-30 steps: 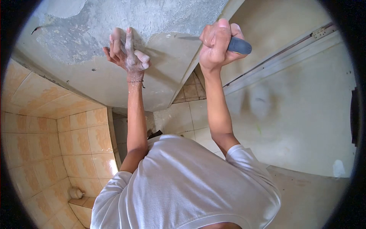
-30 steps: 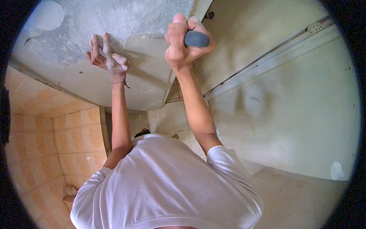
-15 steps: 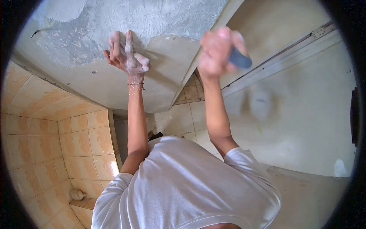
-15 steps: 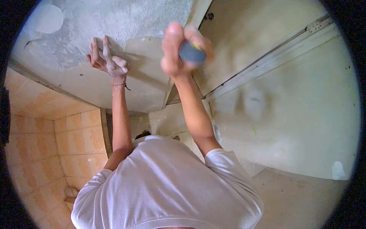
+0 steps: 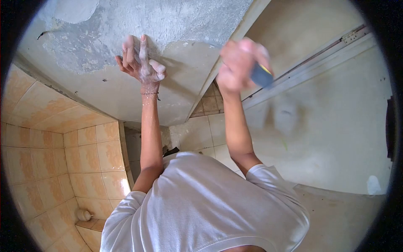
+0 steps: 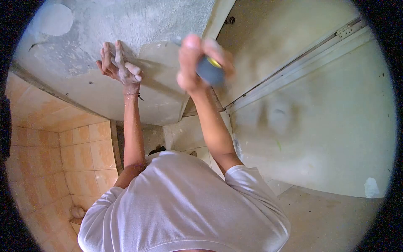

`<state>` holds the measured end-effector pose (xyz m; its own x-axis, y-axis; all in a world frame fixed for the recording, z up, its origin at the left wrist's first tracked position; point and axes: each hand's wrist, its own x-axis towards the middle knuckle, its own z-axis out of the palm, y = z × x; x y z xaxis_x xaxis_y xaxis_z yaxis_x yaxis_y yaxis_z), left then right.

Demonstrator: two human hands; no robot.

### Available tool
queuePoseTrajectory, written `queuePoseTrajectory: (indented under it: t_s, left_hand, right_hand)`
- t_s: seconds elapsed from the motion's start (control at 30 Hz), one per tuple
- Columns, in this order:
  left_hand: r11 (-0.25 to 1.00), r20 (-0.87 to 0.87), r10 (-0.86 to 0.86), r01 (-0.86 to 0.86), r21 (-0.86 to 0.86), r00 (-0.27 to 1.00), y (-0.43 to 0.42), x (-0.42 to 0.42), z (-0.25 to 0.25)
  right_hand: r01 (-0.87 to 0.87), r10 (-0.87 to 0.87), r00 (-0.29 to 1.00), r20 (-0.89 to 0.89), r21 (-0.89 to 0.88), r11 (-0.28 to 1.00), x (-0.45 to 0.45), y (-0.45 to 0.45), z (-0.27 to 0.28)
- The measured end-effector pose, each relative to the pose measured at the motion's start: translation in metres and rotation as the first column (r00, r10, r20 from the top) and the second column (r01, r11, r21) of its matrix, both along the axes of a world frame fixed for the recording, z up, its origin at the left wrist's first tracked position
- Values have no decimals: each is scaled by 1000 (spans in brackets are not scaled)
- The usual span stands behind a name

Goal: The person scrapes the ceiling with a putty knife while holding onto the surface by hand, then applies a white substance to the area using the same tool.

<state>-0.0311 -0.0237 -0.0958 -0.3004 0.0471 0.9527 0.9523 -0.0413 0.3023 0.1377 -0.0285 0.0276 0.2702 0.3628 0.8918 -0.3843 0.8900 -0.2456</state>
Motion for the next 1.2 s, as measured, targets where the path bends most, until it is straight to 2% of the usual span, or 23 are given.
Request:
queuePoseTrajectory:
  t_s: [0.03, 0.07, 0.1, 0.23, 0.3, 0.33, 0.37, 0.43, 0.47, 0.5, 0.57, 0.6, 0.63, 0.7, 0.83, 0.9, 0.97, 1.03, 1.1, 1.17, 1.2]
  left_hand:
    - [1000, -1, -8, 8, -6, 1000, -1, 1, -1]
    - [1000, -10, -18, 18, 8, 1000, -1, 1, -1]
    - [999, -21, -19, 20, 29, 1000, 0, -1, 0]
    - [999, -3, -3, 3, 35, 1000, 3, -1, 1]
    - [1000, 16, -31, 31, 2, 999, -2, 1, 0]
    - [999, 16, -35, 35, -6, 999, -3, 1, -1]
    - [1000, 0, -26, 26, 8, 1000, -1, -1, 0]
    - [999, -15, -25, 26, 26, 1000, 0, 0, 0]
    - [1000, -7, -11, 11, 20, 1000, 1, 1, 1]
    - [1000, 4, 2, -2, 3, 1000, 0, 0, 1]
    - [1000, -6, -16, 16, 13, 1000, -1, 0, 0]
    - [999, -20, -36, 36, 30, 999, -1, 0, 0]
    - [999, -22, -34, 34, 31, 999, 0, -2, 1]
    - [998, -34, -39, 40, 37, 999, 0, -1, 1]
    - [1000, -26, -7, 7, 26, 1000, 0, 0, 0]
    - [999, 0, -31, 31, 26, 1000, 0, 0, 1]
    - [999, -18, -21, 21, 33, 1000, 0, 1, 2]
    - [999, -29, 1, 0, 42, 1000, 2, -1, 3]
    - [999, -40, -4, 6, 40, 999, -1, 0, 3]
    - [1000, -25, -7, 7, 10, 1000, -5, 1, 1]
    - [1000, -10, 2, -2, -2, 1000, -4, 1, 3]
  right_hand:
    - [160, -161, 987, 32, 4, 987, -1, 9, -6]
    - [105, -100, 990, 103, -40, 994, 4, 9, 0]
    - [105, -101, 990, 102, -36, 994, 4, 6, 4]
    - [-55, 55, 998, -22, 22, 998, 4, -10, 10]
    - [222, -227, 971, 73, 72, 972, -2, 8, -3]
    - [198, -196, 968, 154, 5, 980, 2, 10, -1]
    - [198, -197, 969, 150, 6, 980, 0, 8, 5]
    - [60, -60, 998, -4, 46, 997, -1, -4, 17]
    - [-51, 51, 998, -27, -19, 998, 3, -19, 25]
    - [-58, 57, 998, -23, -14, 998, -1, -9, 21]
    - [183, -186, 981, 49, 61, 981, -10, 5, 10]
    - [151, -149, 987, 53, -26, 988, -8, 2, 12]
    - [149, -147, 988, 51, -26, 989, -8, -1, 17]
    - [-46, 36, 997, -71, -141, 989, -4, -6, 23]
    - [-154, 137, 981, -141, -116, 981, -5, -11, 20]
    - [106, -99, 994, 51, -151, 983, -17, 6, 15]
    - [55, -52, 998, 21, -194, 979, -14, -7, 18]
    - [-53, 47, 996, -71, -74, 996, -9, -24, 28]
    - [-41, 41, 999, -14, -51, 998, -9, -15, 22]
    - [131, -124, 987, 104, -65, 989, -22, 12, 8]
    - [85, -76, 993, 87, -111, 990, -21, 10, 10]
